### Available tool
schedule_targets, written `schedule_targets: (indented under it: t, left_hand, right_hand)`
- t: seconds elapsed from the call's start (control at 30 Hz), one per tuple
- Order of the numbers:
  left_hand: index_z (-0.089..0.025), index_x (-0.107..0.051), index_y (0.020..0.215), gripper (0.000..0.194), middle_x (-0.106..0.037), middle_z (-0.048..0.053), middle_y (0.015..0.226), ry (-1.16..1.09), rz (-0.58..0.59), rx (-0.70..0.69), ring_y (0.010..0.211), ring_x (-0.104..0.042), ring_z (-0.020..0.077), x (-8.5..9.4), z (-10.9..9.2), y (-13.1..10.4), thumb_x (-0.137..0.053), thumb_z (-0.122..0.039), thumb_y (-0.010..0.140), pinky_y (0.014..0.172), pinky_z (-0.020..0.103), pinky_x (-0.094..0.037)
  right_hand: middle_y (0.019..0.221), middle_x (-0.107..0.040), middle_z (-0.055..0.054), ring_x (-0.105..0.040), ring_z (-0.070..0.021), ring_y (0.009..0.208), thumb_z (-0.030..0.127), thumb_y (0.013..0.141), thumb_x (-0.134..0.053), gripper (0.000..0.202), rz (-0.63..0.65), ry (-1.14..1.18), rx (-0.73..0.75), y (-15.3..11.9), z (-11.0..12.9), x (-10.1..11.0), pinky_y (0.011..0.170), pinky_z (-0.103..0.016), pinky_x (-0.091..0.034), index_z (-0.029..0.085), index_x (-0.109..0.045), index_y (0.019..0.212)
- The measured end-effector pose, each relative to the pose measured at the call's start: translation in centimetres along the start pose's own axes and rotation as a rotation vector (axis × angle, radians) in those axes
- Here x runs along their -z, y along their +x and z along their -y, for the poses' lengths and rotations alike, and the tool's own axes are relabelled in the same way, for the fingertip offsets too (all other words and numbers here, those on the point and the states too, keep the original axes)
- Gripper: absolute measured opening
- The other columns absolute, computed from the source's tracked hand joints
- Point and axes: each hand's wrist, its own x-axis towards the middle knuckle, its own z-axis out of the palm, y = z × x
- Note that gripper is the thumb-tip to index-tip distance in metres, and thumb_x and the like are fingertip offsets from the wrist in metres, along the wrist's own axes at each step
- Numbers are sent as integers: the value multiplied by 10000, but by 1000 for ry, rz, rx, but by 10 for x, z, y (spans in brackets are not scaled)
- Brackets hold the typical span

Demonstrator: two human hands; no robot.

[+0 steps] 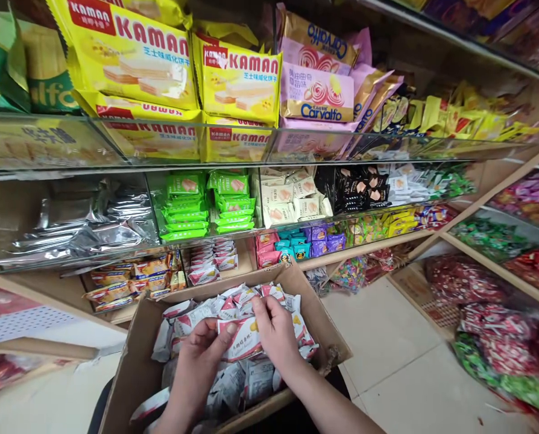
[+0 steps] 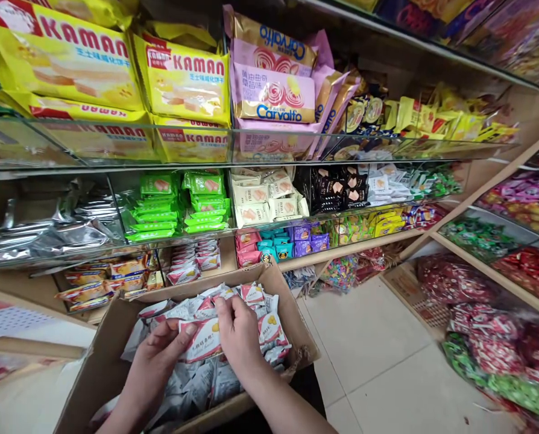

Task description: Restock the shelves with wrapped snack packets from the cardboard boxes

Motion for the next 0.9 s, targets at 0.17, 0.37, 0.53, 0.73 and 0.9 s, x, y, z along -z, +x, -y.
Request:
schedule_targets:
  t: [0.17,0.37,0.53,0.73,0.9]
  left_hand:
    - [-188,-497,701,335,-558,-39,560,49,-145,-92,548,-535,124,-15,11,-7,-613,-494,631,548,250,-459]
    - [-199,-530,603,264,-472,-49,530,270,-266,-214,530,-403,100,-9,11,-13,-574,-448,680,511,201,-353]
    - [-200,-520,617,332,-463,-46,516,300,-236,-222,499,-402,104,-2,11,-8,-516,-523,692,464,201,-357]
    - [-199,-485,652,320,-457,-46,546,304,-229,-240,509,-406,95,-4,10,-7,-450,-498,760,488,195,-370]
    - [-208,-473,640,327,-418,-53,536,319,-243,-268,498,-380,98,-4,6,-10,-452,-516,750,473,203,-346]
  right_hand:
    - [529,-500,-6,-457,-142,520,471,856,-300,395,-99,-121,-100,-4,-13,-4,511,-243,-291,207,-421,588]
    - [477,-421,15,-388,-122,470,464,839,-336,389,-139,-139,-14,-6,-19,-4,499,-246,-271,210,-371,546]
    - [494,-370,32,-359,-106,502,487,815,-371,410,-134,41,-90,-5,-13,-2,503,-228,-300,199,-332,526]
    - [556,-442,8,-427,-119,550,509,849,-276,437,33,256,-166,-3,-9,3,543,-232,-342,186,-410,586]
    - [570,-422,18,-412,-115,563,471,860,-290,393,87,184,-51,-12,-6,3,557,-223,-339,192,-384,600]
